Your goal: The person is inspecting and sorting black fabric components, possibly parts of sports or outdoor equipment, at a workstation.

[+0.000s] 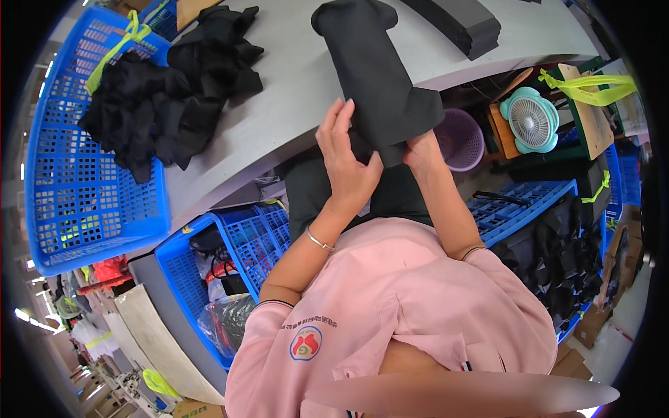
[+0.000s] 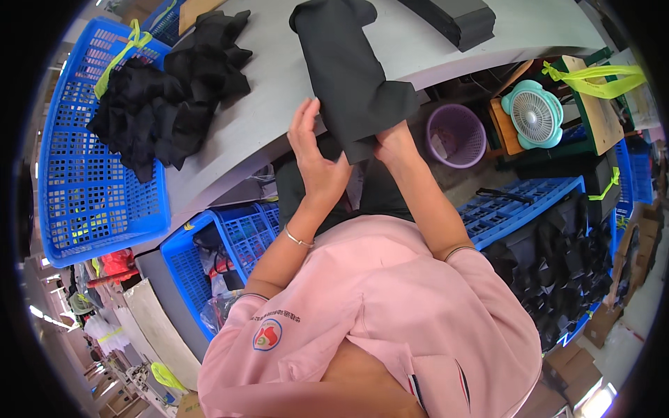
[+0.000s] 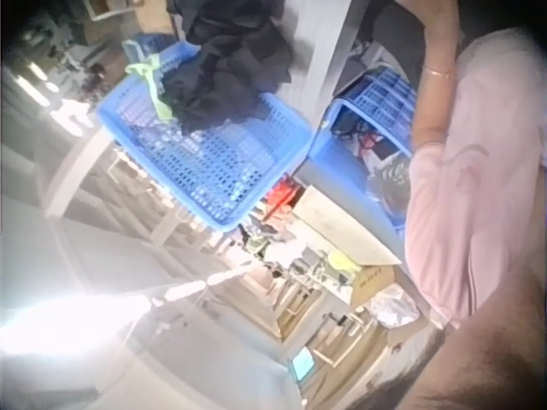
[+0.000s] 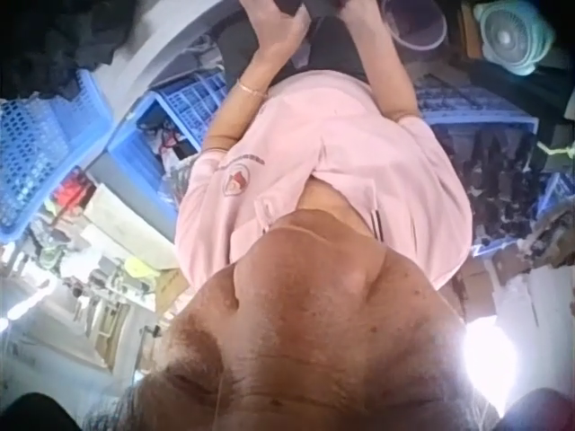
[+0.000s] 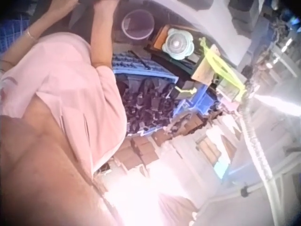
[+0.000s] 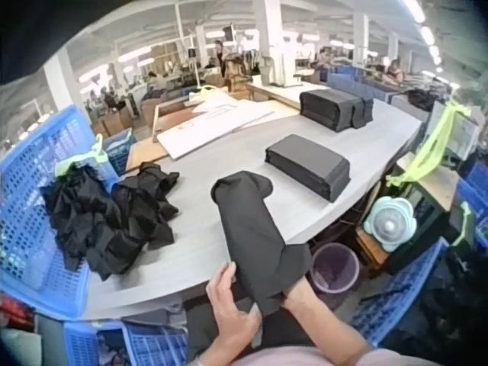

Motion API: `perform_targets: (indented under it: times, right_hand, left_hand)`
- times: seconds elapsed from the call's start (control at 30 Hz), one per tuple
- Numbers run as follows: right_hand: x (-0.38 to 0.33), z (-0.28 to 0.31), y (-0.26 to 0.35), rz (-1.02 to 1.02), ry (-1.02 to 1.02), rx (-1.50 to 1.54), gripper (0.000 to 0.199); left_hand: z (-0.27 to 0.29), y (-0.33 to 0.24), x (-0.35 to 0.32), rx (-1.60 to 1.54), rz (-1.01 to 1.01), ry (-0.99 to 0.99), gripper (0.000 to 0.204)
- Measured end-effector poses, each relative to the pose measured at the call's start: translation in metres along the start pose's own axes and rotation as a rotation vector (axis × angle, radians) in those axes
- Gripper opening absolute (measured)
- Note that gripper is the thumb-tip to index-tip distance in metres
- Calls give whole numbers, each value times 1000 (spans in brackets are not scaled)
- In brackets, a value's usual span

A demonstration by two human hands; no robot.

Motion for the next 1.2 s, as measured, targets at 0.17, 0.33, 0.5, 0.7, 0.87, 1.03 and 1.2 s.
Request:
perform_targets:
  times: [0.17, 0.33, 0.5, 0.7, 0.87, 1.03, 1.2]
  right_hand:
    - [-6, -1, 5, 65, 67, 47, 40]
    - [-5, 5, 4, 92, 153, 127, 36]
    - [-1, 13, -2, 56, 167, 212, 31]
    - [3, 15, -5, -33, 242, 281, 24]
    - [-1, 13, -8, -65, 312, 303, 25]
    - [-7, 9, -10, -68, 187, 270, 25]
    - [-3, 8, -15, -15, 136, 248, 25]
  left_hand:
    - [-3, -8, 5, -14, -10, -145, 62]
    - [-7, -19, 8, -175, -21, -182, 59]
    - [-7, -27, 6, -199, -29, -140, 62]
    - [-13, -31, -1, -258, 8, -117, 64]
    - [-18, -29, -6, -293, 34, -109, 68]
    - [-18, -24, -11, -299, 61, -88, 70]
    - [-12, -22, -11, -265, 7, -77, 69]
Point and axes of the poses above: each hand's wrist, its own x-axis towards the middle knuckle, its own z-axis out of the back of the hand, y = z × x, the point moved 3 cm from there along x, towards the middle knuckle, and after that the axes turned 2 degrees about -z, right-handed, at the moved point
